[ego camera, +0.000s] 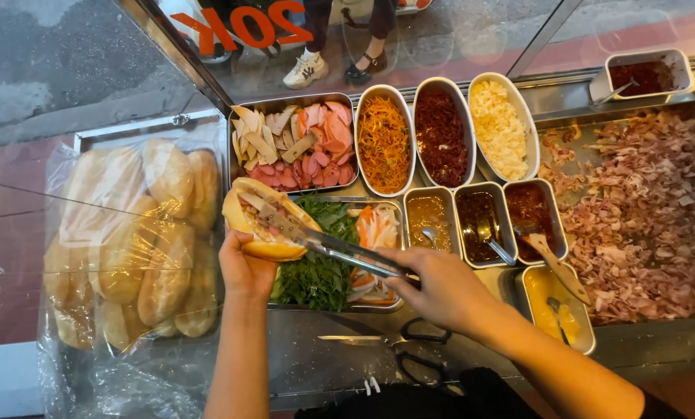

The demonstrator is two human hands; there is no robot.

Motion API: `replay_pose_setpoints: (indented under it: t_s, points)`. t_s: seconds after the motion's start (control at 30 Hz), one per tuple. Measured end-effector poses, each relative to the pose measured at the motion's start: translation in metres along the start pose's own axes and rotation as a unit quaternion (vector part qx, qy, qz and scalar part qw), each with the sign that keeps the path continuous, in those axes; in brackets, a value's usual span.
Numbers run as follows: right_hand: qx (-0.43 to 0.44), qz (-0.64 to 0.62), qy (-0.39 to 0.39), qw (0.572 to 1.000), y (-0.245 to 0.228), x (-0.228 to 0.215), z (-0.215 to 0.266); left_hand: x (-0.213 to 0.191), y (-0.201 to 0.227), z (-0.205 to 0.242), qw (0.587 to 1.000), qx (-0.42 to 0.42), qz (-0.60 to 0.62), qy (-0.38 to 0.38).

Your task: The person cuts a bread roll open with scissors, then uses tongs to add sauces, sliced meats, shredded vegetables, and fresh greens into the roll. The sandwich is assembled at a street food stall with a vertical rotisserie and multiple ingredient trays.

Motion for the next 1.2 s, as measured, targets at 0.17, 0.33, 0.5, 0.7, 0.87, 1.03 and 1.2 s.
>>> replay_pose_setpoints:
  t_s: [0.17,0.33,0.5,0.7,0.87,1.03,1.2]
  points:
    - [-0.038,0.004,0.042,0.998,-0.037,-0.037,-0.007,0.003,0.004,0.009,0.999,0.017,-0.033,0.002]
    - [-0.015,0.082,0.160,0.984,0.020,-0.030,-0.122,0.022,0.000,0.036,0.998,0.021,-0.055,-0.001]
    - [0.029,0.147,0.181,0.972,0.048,-0.004,-0.203,0.024,-0.002,0.045,0.997,0.017,-0.080,-0.004]
    - [0.028,0.149,0.161,0.975,0.032,-0.007,-0.208,0.016,-0.004,0.039,0.997,0.008,-0.079,0.001]
    - [0.093,0.025,0.168,0.981,0.045,-0.015,-0.193,0.016,-0.010,0.038,0.996,-0.003,-0.084,0.000]
    - [0.065,-0.113,0.177,0.976,0.018,-0.039,-0.138,0.017,-0.015,0.031,0.996,-0.003,-0.087,-0.011]
    - [-0.005,-0.197,0.110,0.974,-0.042,-0.036,-0.057,0.021,-0.013,0.026,0.996,0.004,-0.089,-0.030]
Point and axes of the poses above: each hand's wrist, its own z-axis away from the middle knuckle, its own x-axis out of the palm, y = z × x, the point moved 10 cm from there along -z, towards the middle knuckle, and after that the axes turned 2 degrees about -x, right-handed, at the moved point
